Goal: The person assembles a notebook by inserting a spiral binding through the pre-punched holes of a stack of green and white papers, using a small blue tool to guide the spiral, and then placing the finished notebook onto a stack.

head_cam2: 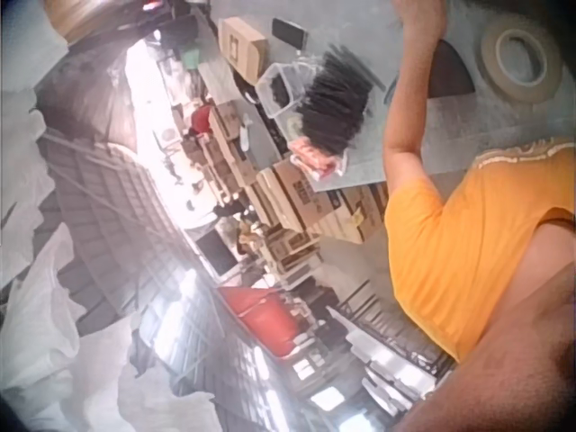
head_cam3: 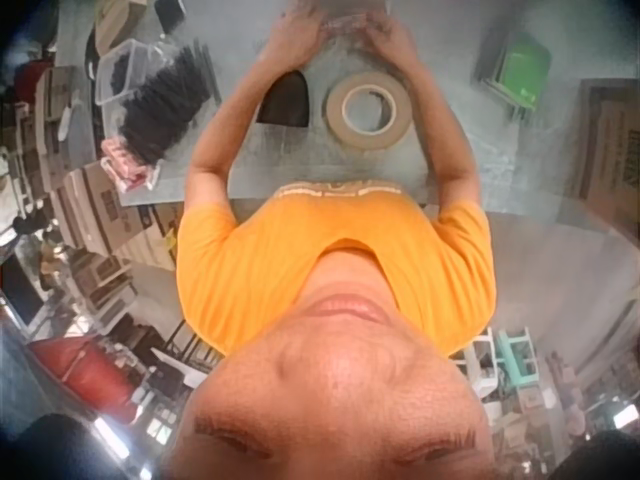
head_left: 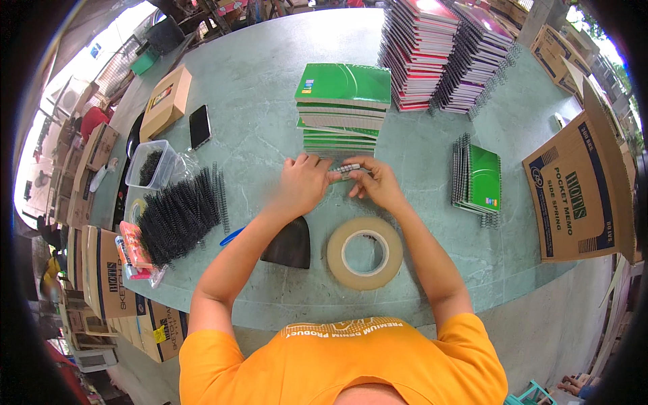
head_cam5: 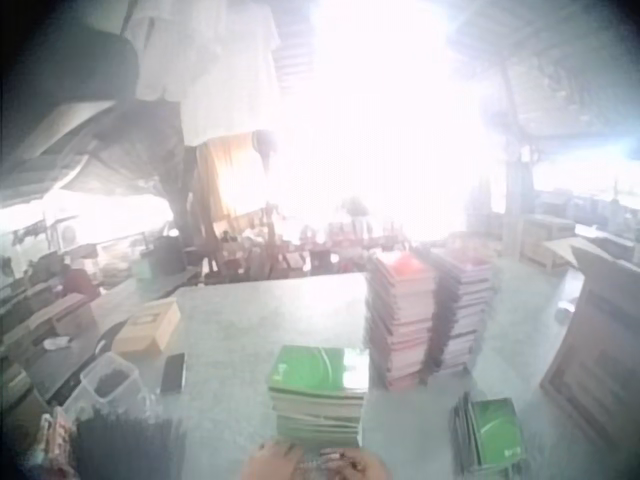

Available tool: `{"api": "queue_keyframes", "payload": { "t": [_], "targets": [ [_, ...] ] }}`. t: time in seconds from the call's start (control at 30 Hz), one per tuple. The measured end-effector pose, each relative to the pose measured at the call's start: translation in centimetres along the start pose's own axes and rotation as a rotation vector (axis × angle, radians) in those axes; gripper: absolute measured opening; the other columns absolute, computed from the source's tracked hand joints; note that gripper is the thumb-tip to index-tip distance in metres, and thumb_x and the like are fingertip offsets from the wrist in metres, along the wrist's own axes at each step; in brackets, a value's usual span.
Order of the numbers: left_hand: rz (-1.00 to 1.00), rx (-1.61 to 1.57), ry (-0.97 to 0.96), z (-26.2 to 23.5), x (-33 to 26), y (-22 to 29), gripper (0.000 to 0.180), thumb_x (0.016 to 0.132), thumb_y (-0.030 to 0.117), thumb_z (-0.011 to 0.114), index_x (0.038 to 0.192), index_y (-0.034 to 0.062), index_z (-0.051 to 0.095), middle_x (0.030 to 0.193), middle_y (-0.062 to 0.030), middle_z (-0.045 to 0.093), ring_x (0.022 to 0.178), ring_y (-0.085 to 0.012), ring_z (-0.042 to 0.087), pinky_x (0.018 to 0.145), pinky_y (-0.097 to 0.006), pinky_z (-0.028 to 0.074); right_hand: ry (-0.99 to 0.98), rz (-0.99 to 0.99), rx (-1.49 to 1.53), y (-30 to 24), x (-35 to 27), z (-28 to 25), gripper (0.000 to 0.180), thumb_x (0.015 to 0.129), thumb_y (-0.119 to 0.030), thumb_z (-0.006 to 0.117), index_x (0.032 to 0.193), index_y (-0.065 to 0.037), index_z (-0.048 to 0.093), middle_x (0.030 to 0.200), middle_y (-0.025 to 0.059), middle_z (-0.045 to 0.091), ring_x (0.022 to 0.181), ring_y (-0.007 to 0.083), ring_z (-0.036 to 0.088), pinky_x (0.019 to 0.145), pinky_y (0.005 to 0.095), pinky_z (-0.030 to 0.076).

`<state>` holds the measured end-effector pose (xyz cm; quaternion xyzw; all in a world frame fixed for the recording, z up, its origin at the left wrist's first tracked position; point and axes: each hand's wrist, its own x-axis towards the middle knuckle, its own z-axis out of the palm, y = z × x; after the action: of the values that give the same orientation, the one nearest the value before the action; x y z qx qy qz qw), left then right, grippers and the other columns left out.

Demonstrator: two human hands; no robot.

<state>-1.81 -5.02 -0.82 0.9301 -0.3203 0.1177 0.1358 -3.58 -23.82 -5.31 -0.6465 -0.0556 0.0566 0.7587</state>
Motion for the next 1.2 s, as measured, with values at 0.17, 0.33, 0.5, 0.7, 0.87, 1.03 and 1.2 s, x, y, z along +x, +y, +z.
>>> {"api": "queue_keyframes", "payload": {
  "t": [0.17,0.33,0.5,0.7,0.87,1.03,1.2],
  "targets": [
    [-0.03,-0.112,0.023,-0.4,0.7,0.2,0.023,0.077,0.021,0.066,0.093,0.0054,0.059,0.092,-0.0119,0.056,0.088,-0.0316,0.053,0.072,-0.044,0.041,-0.041,0.079,-0.135,0.3,0.3,-0.1,0.024,0.09,-0.008,0.054,0.113,-0.002,0.056,0.091,0.0079,0.063,0.061,0.0125,0.063,0.049,0.022,0.048],
    [-0.002,-0.078,0.125,-0.5,0.8,0.7,0.021,0.078,0.021,0.065,0.089,0.0053,0.058,0.089,-0.0116,0.057,0.089,-0.0323,0.053,0.073,-0.043,0.042,-0.034,0.025,-0.02,1.1,0.2,-0.1,0.024,0.09,-0.008,0.053,0.113,-0.002,0.056,0.091,0.0085,0.063,0.063,0.0141,0.064,0.052,0.0232,0.05],
    [-0.041,-0.107,-0.009,-0.9,1.1,0.2,0.021,0.081,0.023,0.062,0.094,0.0059,0.059,0.09,-0.0117,0.059,0.09,-0.032,0.055,0.074,-0.043,0.042,-0.023,0.074,0.043,1.2,0.5,-0.1,0.024,0.09,-0.006,0.053,0.114,-0.002,0.056,0.091,0.0083,0.064,0.065,0.0147,0.065,0.053,0.0235,0.051],
    [-0.068,-0.228,-0.052,-0.1,1.4,0.3,0.023,0.081,0.022,0.062,0.097,0.0055,0.06,0.091,-0.0128,0.06,0.09,-0.0331,0.056,0.075,-0.044,0.043,-0.048,0.075,-0.089,1.7,0.7,-0.4,0.014,0.09,-0.006,0.054,0.101,0.003,0.059,0.086,0.0073,0.065,0.068,0.0146,0.066,0.055,0.0233,0.051],
    [0.077,-0.358,0.044,1.2,2.1,1.0,0.022,0.083,0.016,0.059,0.102,0.0041,0.06,0.097,-0.0153,0.061,0.092,-0.0344,0.056,0.078,-0.043,0.044,-0.016,0.058,-0.032,2.5,0.8,-0.2,0.012,0.09,-0.009,0.056,0.092,0.002,0.061,0.08,0.0054,0.065,0.068,0.0114,0.065,0.056,0.022,0.05],
    [0.113,-0.423,0.009,2.2,2.3,1.1,0.022,0.081,0.01,0.058,0.102,0.0028,0.06,0.098,-0.0168,0.06,0.092,-0.0358,0.056,0.078,-0.041,0.045,-0.024,0.021,-0.035,2.3,0.7,0.0,0.012,0.09,-0.007,0.055,0.091,0.003,0.061,0.08,0.0061,0.065,0.069,0.0121,0.065,0.058,0.0233,0.051],
    [0.052,-0.381,0.06,2.1,2.0,2.3,0.019,0.075,0.008,0.06,0.094,0.0021,0.059,0.098,-0.0183,0.06,0.09,-0.0369,0.055,0.076,-0.042,0.044,0.002,-0.115,-0.177,2.9,0.3,-0.1,0.011,0.089,-0.004,0.055,0.093,0.005,0.06,0.078,0.0059,0.064,0.071,0.0126,0.065,0.06,0.0257,0.052]
  ]
}}
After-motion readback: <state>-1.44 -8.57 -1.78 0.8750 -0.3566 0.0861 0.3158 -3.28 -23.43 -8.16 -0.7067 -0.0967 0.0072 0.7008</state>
